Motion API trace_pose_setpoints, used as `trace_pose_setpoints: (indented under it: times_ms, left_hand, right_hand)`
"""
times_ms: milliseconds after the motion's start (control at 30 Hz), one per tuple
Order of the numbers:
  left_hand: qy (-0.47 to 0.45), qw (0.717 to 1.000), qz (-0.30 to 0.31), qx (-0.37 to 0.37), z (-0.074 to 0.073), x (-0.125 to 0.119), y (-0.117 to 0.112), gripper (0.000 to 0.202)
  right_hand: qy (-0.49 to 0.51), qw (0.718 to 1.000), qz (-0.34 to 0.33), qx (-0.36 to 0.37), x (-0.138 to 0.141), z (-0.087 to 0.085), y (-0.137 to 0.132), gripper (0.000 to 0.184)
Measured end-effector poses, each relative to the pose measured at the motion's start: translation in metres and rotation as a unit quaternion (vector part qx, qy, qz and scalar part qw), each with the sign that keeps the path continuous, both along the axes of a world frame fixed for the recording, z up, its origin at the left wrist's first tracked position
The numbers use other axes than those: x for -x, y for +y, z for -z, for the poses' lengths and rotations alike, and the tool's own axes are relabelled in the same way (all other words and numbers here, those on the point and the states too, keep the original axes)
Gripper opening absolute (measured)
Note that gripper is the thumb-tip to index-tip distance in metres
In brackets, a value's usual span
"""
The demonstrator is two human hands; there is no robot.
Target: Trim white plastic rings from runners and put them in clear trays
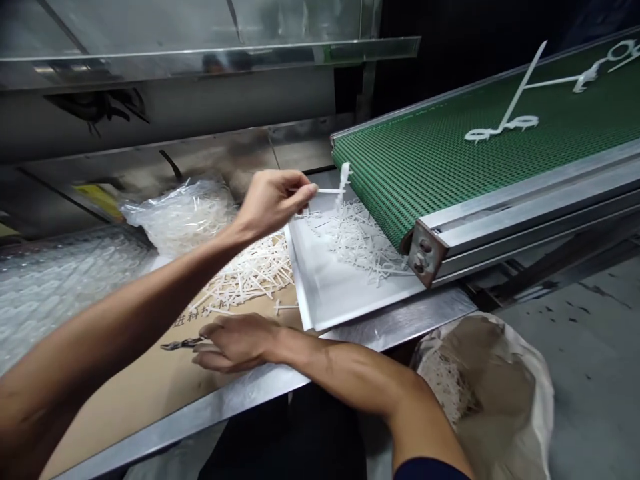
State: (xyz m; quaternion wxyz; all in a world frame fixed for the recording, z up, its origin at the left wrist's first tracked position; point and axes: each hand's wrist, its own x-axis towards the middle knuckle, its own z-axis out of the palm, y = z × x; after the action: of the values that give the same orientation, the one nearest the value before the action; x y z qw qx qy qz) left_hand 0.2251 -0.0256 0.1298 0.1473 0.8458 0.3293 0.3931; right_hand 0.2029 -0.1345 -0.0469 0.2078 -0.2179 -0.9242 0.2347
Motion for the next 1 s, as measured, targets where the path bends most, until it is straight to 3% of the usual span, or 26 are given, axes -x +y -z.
trace_pose_setpoints:
  times_ms: [100, 200, 300, 400, 500, 600, 700, 833, 1000]
  left_hand:
    - [0.049, 0.997, -0.061, -0.018, -0.012, 0.057, -0.006, 0.027]
    - [0.135, 0.98, -0.142, -0.028, -0.014, 0.133, -0.019, 0.033]
    - [0.228, 0.949, -0.217, -0.023, -0.002, 0.202, -0.046, 0.036]
    - [0.324, 0.908, -0.263, 0.048, 0.023, 0.244, -0.08, 0.036]
    - [0.371, 0.878, -0.273, 0.133, 0.054, 0.258, -0.106, 0.038]
    - [0.371, 0.872, -0.263, 0.182, 0.079, 0.257, -0.116, 0.038]
    - [0.342, 0.882, -0.253, 0.203, 0.094, 0.26, -0.118, 0.037]
    - [0.229, 0.917, -0.241, 0.223, 0.112, 0.279, -0.13, 0.042]
    - [0.192, 0.923, -0.234, 0.237, 0.157, 0.3, -0.159, 0.053]
  right_hand:
    - [-0.007, 1.0, 0.004, -0.009, 0.001, 0.003, -0.002, 0.047]
    - [-0.008, 1.0, -0.009, -0.023, 0.003, 0.005, -0.006, 0.045]
    - [0.001, 0.999, -0.032, -0.037, 0.004, 0.007, -0.012, 0.04]
    - [0.019, 0.997, -0.054, -0.049, 0.005, 0.008, -0.016, 0.032]
    - [0.04, 0.995, -0.071, -0.061, 0.006, 0.009, -0.019, 0.028]
    - [0.056, 0.993, -0.08, -0.072, 0.008, 0.011, -0.022, 0.026]
    - [0.066, 0.991, -0.083, -0.077, 0.009, 0.013, -0.023, 0.025]
    - [0.072, 0.992, -0.078, -0.073, 0.009, 0.014, -0.022, 0.025]
    - [0.069, 0.992, -0.087, -0.059, 0.005, 0.012, -0.022, 0.028]
